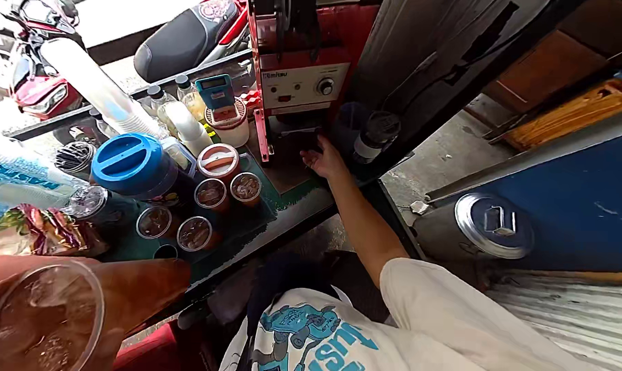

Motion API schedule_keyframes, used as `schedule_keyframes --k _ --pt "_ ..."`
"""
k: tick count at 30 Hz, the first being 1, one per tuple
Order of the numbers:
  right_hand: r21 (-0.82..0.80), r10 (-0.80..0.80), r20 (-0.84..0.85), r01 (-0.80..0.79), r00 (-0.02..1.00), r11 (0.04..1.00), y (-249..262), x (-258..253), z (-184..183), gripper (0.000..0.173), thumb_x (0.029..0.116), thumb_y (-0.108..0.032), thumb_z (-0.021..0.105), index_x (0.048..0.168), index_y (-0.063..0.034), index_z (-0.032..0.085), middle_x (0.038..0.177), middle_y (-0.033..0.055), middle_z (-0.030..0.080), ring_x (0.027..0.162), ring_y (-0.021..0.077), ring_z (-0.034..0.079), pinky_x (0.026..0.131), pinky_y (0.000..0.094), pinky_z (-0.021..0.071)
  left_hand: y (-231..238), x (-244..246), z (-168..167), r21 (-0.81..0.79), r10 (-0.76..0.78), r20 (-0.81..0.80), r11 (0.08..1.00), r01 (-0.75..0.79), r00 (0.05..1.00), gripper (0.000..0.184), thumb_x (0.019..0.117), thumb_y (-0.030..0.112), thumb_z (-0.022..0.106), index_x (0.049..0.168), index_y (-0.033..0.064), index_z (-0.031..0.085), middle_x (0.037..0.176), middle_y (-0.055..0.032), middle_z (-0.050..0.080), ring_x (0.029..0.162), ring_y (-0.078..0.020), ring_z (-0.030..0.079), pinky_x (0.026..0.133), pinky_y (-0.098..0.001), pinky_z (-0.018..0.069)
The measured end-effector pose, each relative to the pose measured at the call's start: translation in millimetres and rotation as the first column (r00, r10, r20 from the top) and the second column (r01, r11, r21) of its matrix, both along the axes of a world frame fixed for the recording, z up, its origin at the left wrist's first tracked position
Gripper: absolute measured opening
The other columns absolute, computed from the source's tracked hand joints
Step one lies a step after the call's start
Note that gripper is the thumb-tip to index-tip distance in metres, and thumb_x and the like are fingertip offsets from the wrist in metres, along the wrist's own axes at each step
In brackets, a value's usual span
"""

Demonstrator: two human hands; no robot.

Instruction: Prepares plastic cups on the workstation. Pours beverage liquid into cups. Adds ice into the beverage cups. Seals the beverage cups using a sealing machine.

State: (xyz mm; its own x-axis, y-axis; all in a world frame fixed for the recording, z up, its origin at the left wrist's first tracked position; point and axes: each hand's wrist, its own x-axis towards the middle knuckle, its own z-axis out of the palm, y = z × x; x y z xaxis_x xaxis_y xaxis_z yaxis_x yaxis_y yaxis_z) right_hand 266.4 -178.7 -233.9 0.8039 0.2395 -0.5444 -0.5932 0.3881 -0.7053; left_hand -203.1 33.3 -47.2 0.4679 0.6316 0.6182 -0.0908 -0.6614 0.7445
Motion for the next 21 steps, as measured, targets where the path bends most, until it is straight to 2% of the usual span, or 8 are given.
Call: schedule_keyframes --k 3,5,7,9,15,17,19,21 --pt "0.148 -0.106 0.002 0.104 0.994 0.984 25.5 19.4 3.0 0.074 0.1014 -0.054 0.058 0.157 -0.0129 0.03 0.147 0.0196 0.05 0.114 0.0323 0.067 0.087 0.0412 0.0609 10.2 32.4 4.3 0.023 -0.254 -0.031 0.967 0.255 0.967 0.105 0.0708 0.029 0.095 0.143 -0.0153 0.033 0.136 -0.0236 0.057 0.121 -0.0284 0.063 0.106 -0.044 0.0533" --pt "0.207 -0.207 0.011 0.2 0.978 0.958 38.3 27.6 3.5 0.057 0.1058 -0.047 0.054 0.146 -0.0089 0.04 0.122 0.0156 0.063 0.092 0.0243 0.07 0.075 0.0354 0.0612 7.5 50.9 4.6 -0.019 -0.302 -0.045 0.953 0.301 0.952 0.098 0.0696 0.027 0.095 0.144 -0.0046 0.039 0.134 -0.0132 0.061 0.119 -0.022 0.064 0.105 -0.0395 0.0541" --pt "0.216 -0.291 0.009 0.282 0.957 0.935 44.1 30.3 5.4 0.036 0.108 -0.033 0.053 0.131 -0.005 0.05 0.097 0.0116 0.065 0.075 0.018 0.067 0.066 0.0313 0.0608 5.9 74.5 0.6 -0.004 -0.38 0.052 0.925 0.381 0.923 0.114 0.0651 0.028 0.096 0.154 0.0034 0.03 0.135 -0.0141 0.061 0.119 -0.0266 0.065 0.102 -0.0429 0.0567" --pt "0.16 -0.286 0.032 0.278 0.958 0.947 39.6 23.9 4.7 0.034 0.1087 -0.028 0.052 0.13 -0.0019 0.051 0.096 0.0125 0.065 0.073 0.0179 0.067 0.067 0.0313 0.0606 -4.1 92.7 10.5 -0.034 -0.405 0.051 0.913 0.407 0.913 0.125 0.0612 0.032 0.098 0.158 0.01 0.023 0.137 -0.012 0.062 0.12 -0.0269 0.066 0.102 -0.0436 0.0574" --pt "-0.093 -0.123 0.153 0.138 0.981 0.986 -9.7 -47.1 3.9 0.034 0.1102 -0.028 0.047 0.123 0.0017 0.056 0.091 0.0125 0.072 0.072 0.018 0.072 0.068 0.0316 0.0621 -35.9 151.6 40.5 -0.138 -0.487 0.032 0.862 0.487 0.873 0.127 0.0603 0.026 0.097 0.16 0.0115 0.02 0.139 -0.0074 0.059 0.122 -0.022 0.063 0.101 -0.038 0.0586" --pt "-0.133 -0.008 0.196 0.035 0.981 0.99 -35.0 -70.6 -0.3 0.035 0.1106 -0.027 0.046 0.127 0.0033 0.052 0.099 0.0161 0.071 0.079 0.0225 0.073 0.072 0.0355 0.0631 -50.2 176.8 49.0 -0.129 -0.498 0.029 0.858 0.497 0.867 0.126 0.059 0.022 0.096 0.159 0.0119 0.02 0.134 -0.0055 0.061 0.118 -0.0187 0.066 0.098 -0.0357 0.06" --pt "-0.224 0.073 0.239 -0.018 0.968 0.975 -54.2 -83.4 -3.7 0.034 0.1097 -0.022 0.049 0.131 0.0054 0.046 0.097 0.0208 0.072 0.077 0.0271 0.075 0.069 0.0382 0.0647 -60.1 205.5 49.7 -0.138 -0.52 0.018 0.845 0.517 0.854 0.122 0.0613 0.016 0.095 0.159 0.0122 0.021 0.133 -0.0063 0.062 0.116 -0.0183 0.066 0.097 -0.036 0.0603" --pt "-0.438 0.162 0.339 0.003 0.927 0.899 -72.9 -87.9 -3.8 0.056 0.1033 -0.022 0.064 0.146 0.0025 0.036 0.106 0.0212 0.071 0.08 0.027 0.076 0.069 0.04 0.0658 -69.0 238.4 44.5 -0.152 -0.519 -0.001 0.845 0.513 0.855 0.119 0.0616 0.01 0.092 0.159 0.0113 0.023 0.134 -0.0077 0.062 0.116 -0.0177 0.066 0.096 -0.0353 0.0603"
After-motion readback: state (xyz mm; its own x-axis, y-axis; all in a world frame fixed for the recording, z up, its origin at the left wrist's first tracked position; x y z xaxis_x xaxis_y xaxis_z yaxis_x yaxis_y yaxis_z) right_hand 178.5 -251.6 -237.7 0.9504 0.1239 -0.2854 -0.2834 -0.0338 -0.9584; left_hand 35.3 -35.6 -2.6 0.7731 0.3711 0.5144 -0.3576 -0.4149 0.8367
